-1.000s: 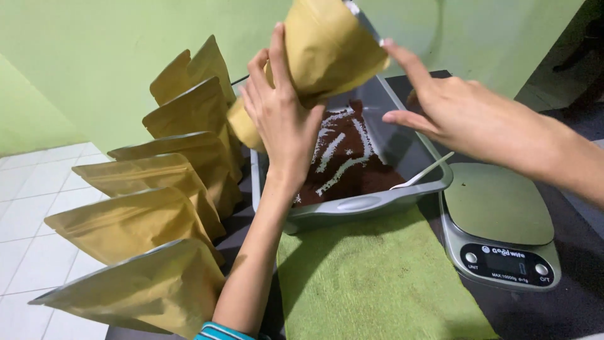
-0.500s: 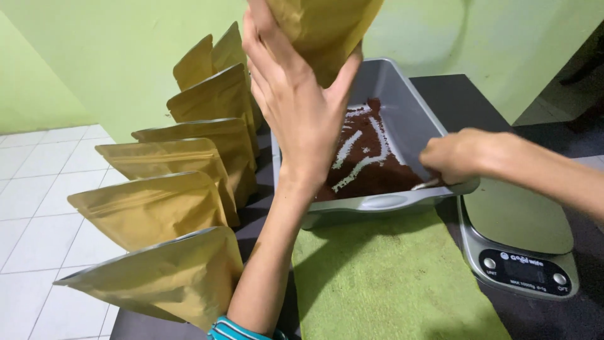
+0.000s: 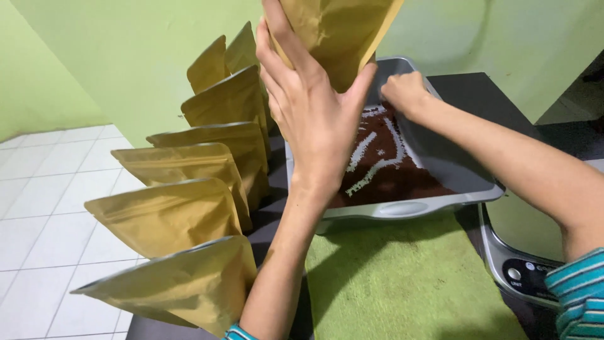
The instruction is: Filling gold-colored stand-up pouches with ground coffee using a spoon and weighing them on a digital scale for precision.
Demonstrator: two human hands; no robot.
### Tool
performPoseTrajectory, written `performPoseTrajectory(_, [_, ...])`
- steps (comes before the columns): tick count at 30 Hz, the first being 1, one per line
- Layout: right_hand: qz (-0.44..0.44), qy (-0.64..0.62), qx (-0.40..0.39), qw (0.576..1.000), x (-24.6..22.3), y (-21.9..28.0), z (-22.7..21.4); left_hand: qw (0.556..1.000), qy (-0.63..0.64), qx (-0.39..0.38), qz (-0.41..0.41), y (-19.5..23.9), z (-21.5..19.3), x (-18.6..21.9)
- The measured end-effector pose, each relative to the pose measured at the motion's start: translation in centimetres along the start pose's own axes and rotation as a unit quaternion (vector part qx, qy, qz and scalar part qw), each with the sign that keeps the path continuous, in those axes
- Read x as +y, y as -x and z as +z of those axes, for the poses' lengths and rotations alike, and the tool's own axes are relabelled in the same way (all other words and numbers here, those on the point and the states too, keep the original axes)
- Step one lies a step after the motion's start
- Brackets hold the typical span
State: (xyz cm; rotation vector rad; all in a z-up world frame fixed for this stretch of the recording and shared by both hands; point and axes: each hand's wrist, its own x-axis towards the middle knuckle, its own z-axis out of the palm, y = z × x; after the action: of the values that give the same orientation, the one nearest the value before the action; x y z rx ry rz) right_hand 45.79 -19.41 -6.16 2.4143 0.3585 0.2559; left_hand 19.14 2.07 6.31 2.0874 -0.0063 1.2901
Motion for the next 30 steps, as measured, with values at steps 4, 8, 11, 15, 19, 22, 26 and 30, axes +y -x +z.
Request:
performPoseTrajectory(4, [0.026,-0.112,-0.154,0.981,0.6,1.7,-4.6,0.999,0.029,-0.005,-0.014,0.0,0.3,-0.5])
performPoseTrajectory(8, [0.021,-0.195,-0.187,0.963,2.7,4.5,-10.0,0.999,0.037,-0.012,-0.022,0.1,-0.1,-0.1])
performPoseTrajectory(11, [0.044,-0.138,-0.13,0.981,1.2,1.4,-5.3,0.999,0.046,-0.004,-0.004,0.3,0.0,-0.3])
performPoseTrajectory(15, [0.018,-0.234,-0.163,0.958,-1.9,0.2,-3.7,0.998,0.066,0.0,-0.011,0.1,-0.6,-0.1])
performPoseTrajectory(19, [-0.273,-0.348,-0.116,0.89,-1.7,-3.5,-1.7,0.994,0.106,-0.005,-0.031,0.2,-0.6,0.2])
performPoseTrajectory(22, [-0.253,-0.344,-0.058,0.902,-1.1,-4.9,-2.8,0.995,0.092,-0.008,-0.025,0.3,-0.4,0.3])
performPoseTrajectory(26, [-0.285,-0.362,-0.095,0.883,-0.8,-1.6,-7.4,0.993,0.115,0.001,-0.017,0.5,-0.8,0.5])
performPoseTrajectory(30, [-0.329,-0.376,-0.145,0.854,-1.6,-0.1,-9.5,0.993,0.116,-0.006,-0.029,0.2,-0.8,0.3])
